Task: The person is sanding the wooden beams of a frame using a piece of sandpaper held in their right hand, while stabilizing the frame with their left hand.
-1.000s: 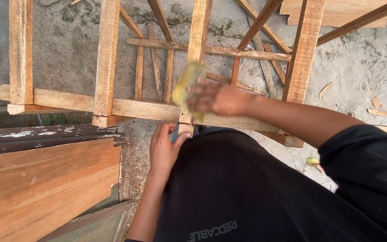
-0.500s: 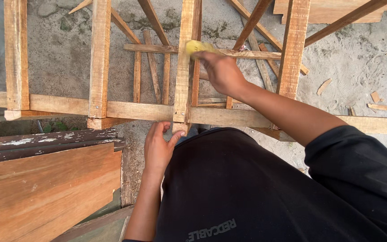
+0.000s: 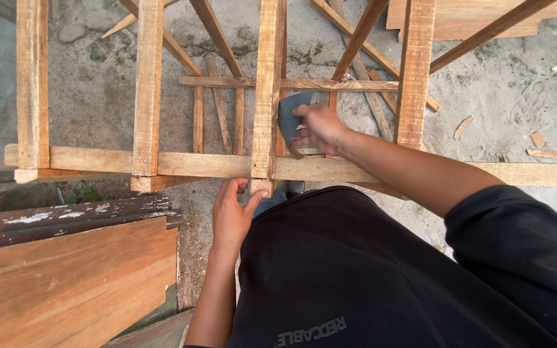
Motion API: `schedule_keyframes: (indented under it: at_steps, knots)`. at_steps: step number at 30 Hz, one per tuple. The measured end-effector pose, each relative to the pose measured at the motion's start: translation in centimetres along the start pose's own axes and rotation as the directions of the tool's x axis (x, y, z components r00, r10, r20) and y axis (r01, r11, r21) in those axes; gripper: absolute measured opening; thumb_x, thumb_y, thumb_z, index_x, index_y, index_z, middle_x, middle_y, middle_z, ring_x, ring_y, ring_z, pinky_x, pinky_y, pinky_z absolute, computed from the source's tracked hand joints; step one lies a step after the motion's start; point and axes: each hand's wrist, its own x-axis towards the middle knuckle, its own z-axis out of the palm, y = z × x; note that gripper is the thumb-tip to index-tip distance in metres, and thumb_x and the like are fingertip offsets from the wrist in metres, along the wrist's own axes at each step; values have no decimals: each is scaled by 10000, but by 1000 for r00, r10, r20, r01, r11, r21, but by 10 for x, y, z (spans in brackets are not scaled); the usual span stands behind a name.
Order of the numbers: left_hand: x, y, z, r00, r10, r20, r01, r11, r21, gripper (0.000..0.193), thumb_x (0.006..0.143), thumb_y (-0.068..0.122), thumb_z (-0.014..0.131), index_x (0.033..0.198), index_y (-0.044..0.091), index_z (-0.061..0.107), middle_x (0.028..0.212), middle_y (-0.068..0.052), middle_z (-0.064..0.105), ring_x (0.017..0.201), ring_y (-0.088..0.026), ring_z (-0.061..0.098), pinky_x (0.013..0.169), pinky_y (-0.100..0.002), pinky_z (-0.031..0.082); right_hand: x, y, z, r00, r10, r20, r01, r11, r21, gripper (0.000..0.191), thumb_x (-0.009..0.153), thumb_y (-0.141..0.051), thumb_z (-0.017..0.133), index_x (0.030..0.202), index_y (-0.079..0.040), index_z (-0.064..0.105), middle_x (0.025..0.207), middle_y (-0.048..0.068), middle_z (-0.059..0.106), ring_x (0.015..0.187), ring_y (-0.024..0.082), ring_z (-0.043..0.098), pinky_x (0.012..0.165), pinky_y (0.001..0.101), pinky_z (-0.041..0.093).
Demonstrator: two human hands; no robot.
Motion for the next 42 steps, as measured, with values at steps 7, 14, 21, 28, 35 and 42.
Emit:
schedule_keyframes:
  at_steps: [7,14,21,28,35,42]
  knots:
    - [5,0,-1,1000,1,25,0,1000,-24,468,788,332,864,1052,6,656,1022,-131,698,958,-283,684,815,-428,547,-12,3,29,1000,19,-18,-17,990,141,651,956,-297,621,1431,30,318,1381,246,557,1199,447,645,1078,590,483]
    - [6,0,-2,999,28,25,-27,999,-29,469,790,332,867,1046,-1,658,1017,-134,695,957,-291,681,825,-429,546,-6,19,37,994,62,-91,-32,955,296,1021,987,-158,694,1544,-55,-156,1494,262,406,1290,399,545,1180,555,391]
    - [6,-3,-1,999,51,19,-51,998,-29,476,794,341,861,1048,-6,658,1030,-136,694,960,-294,682,823,-430,547,22,14,23,984,-68,-166,135,889,438,264,998,3,541,1242,28,444,1114,194,676,950,321,744,901,531,649]
    - [8,0,-2,999,33,31,-32,999,-31,486,790,363,858,1045,-1,663,1024,-132,696,954,-290,682,818,-427,546,17,4,30,980,-33,-198,84,964,254,199,1047,-99,474,1243,-83,440,1110,125,690,939,268,720,759,478,647]
    - [9,-2,-4,996,-20,84,19,1000,11,515,786,398,855,1049,-2,667,1044,-133,700,992,-289,687,836,-432,549,15,0,20,981,-52,-189,82,985,153,179,1071,-134,471,1243,-126,423,1055,121,698,794,243,708,573,402,585]
    - [6,-3,-1,998,-4,69,5,1000,-15,516,794,399,843,1060,-6,666,1040,-143,709,968,-298,702,820,-431,562,21,-2,11,979,-117,-167,141,981,136,210,1089,-178,472,1261,-70,418,988,192,721,701,267,723,512,338,568]
